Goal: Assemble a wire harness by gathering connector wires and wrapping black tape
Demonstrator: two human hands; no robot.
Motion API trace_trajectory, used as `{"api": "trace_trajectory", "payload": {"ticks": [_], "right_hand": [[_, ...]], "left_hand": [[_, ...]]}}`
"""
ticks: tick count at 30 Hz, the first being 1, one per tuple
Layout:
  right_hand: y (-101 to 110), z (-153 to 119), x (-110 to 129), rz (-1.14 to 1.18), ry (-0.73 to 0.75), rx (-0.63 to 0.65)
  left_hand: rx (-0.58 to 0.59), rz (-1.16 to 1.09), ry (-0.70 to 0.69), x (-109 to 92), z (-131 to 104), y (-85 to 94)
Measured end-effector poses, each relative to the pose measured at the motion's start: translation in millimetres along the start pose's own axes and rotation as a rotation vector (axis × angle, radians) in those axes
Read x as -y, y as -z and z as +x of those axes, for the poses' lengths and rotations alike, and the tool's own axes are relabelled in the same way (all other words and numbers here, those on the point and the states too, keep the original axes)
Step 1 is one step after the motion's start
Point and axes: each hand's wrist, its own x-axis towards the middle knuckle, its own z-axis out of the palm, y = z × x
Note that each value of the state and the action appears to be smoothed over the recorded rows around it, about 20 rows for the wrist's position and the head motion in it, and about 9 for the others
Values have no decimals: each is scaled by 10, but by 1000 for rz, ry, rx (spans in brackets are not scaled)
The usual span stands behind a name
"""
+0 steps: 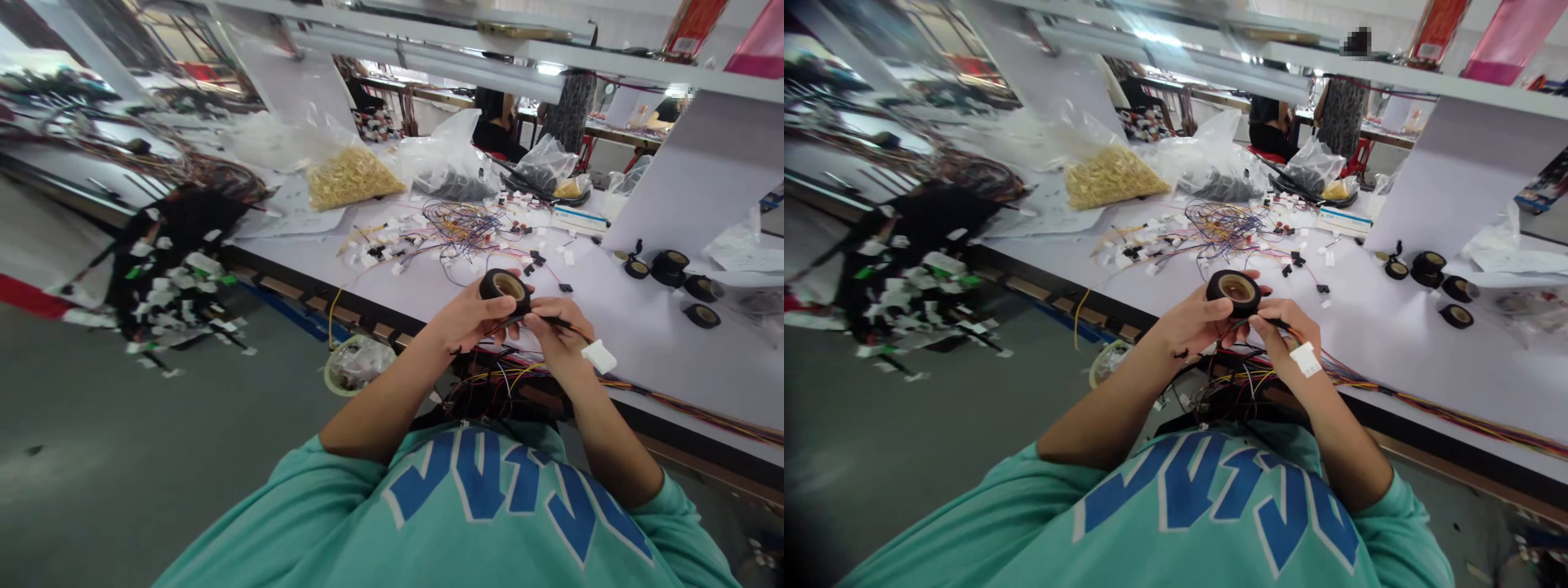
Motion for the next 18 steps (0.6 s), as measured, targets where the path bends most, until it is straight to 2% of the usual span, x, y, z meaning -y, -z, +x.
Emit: {"api": "trace_trajectory", "payload": {"ticks": [2, 4, 6, 8, 10, 11, 13, 15, 18], "right_hand": [[-26, -18, -14, 91, -146, -23], [-39, -17, -61, 208, -317, -49], [-22, 7, -120, 307, -471, -84], [27, 50, -163, 326, -547, -82], [89, 96, -163, 254, -509, -17], [115, 114, -146, 197, -448, 20], [139, 132, -91, 83, -298, 52], [122, 123, -37, 9, -230, 50], [56, 85, -16, -21, -273, 97]], "left_hand": [[17, 45, -5, 25, -4, 14], [-57, 194, -127, 55, -46, 9], [-112, 453, -304, 60, -120, -4], [-40, 751, -403, 44, -191, -10], [63, 950, -406, 38, -217, -6], [45, 990, -408, 48, -208, -3], [-116, 998, -445, 94, -153, 0], [-285, 983, -515, 160, -82, -14], [-346, 948, -621, 235, -16, -60]]}}
